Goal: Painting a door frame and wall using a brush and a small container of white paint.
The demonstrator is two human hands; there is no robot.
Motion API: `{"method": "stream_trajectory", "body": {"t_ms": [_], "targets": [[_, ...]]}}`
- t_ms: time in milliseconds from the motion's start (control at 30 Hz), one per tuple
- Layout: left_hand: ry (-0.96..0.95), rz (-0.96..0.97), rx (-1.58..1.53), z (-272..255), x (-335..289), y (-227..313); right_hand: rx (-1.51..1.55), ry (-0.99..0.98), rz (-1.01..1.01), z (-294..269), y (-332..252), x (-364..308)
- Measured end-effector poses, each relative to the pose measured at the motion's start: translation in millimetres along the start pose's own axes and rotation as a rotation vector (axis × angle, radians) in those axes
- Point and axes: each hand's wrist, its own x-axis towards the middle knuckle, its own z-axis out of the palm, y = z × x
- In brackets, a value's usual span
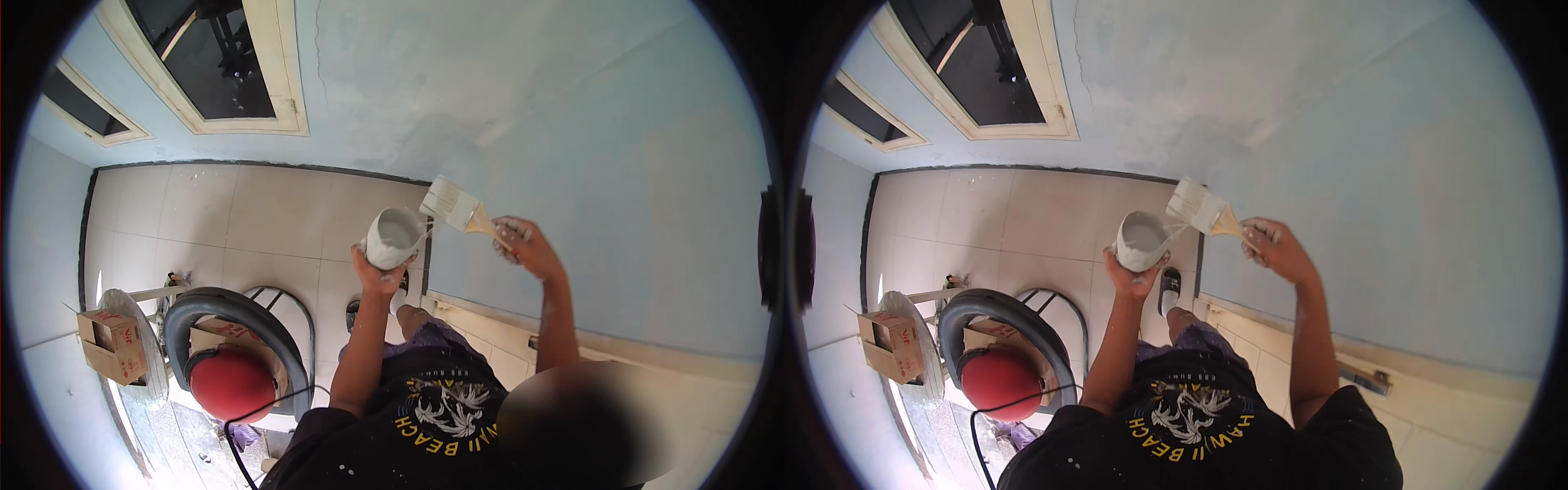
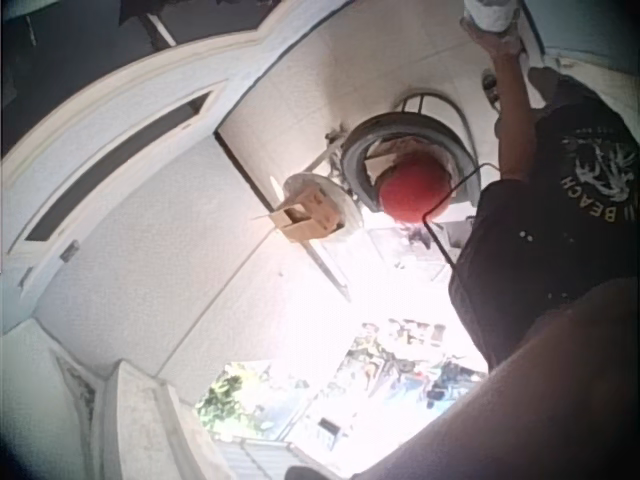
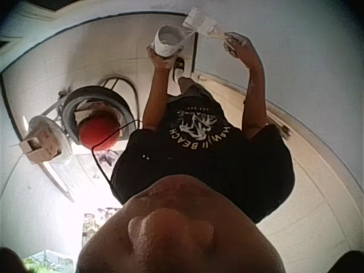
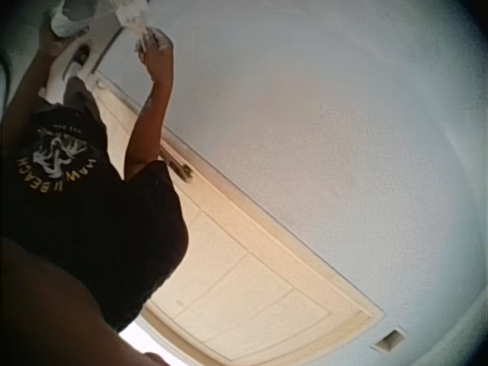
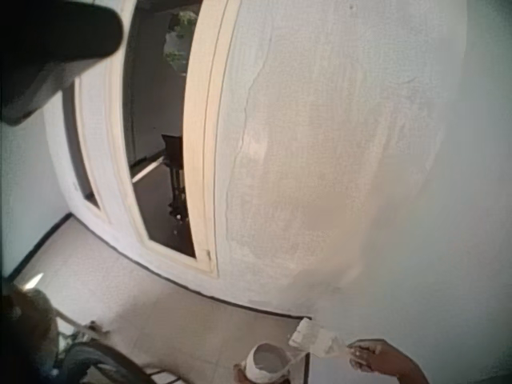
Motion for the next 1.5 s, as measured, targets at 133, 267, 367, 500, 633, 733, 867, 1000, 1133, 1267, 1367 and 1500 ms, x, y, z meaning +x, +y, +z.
{"method": "stream_trajectory", "body": {"t_ms": [133, 267, 367, 500, 633, 733, 867, 1000, 1133, 1267, 1367, 1500], "targets": [[0.141, 0.09, -0.024, -54, 30, 11, 0.549, -0.109, 0.016, 21, 129, 107], [0.137, 0.17, 0.021, -165, 69, 28, 0.714, -0.155, 0.209, 77, 245, 249], [0.075, 0.252, 0.02, -229, 97, 31, 0.76, -0.128, 0.336, 130, 330, 369], [-0.059, 0.183, -0.337, -326, 144, 35, 0.573, -0.026, 0.285, 216, 438, 545], [-0.021, 0.225, -0.326, -383, 178, 41, 0.487, -0.038, 0.26, 286, 477, 686], [-0.031, 0.168, -0.355, -398, 204, 40, 0.517, 0.029, 0.309, 290, 499, 765], [0.155, 0.107, -0.285, -369, 216, 68, 0.707, 0.139, 0.121, 303, 482, 778], [0.259, 0.124, -0.332, -346, 217, 91, 0.841, 0.334, 0.075, 290, 417, 685], [0.269, 0.052, -0.343, -380, 229, 78, 0.846, 0.386, -0.133, 242, 465, 669], [0.271, 0.116, -0.212, -368, 227, 84, 0.541, 0.36, 0.098, 278, 527, 738], [0.192, 0.065, -0.261, -373, 249, 74, 0.435, 0.353, 0.296, 232, 603, 794], [0.128, 0.04, -0.22, -384, 238, 100, 0.404, 0.303, 0.135, 273, 549, 791]]}}
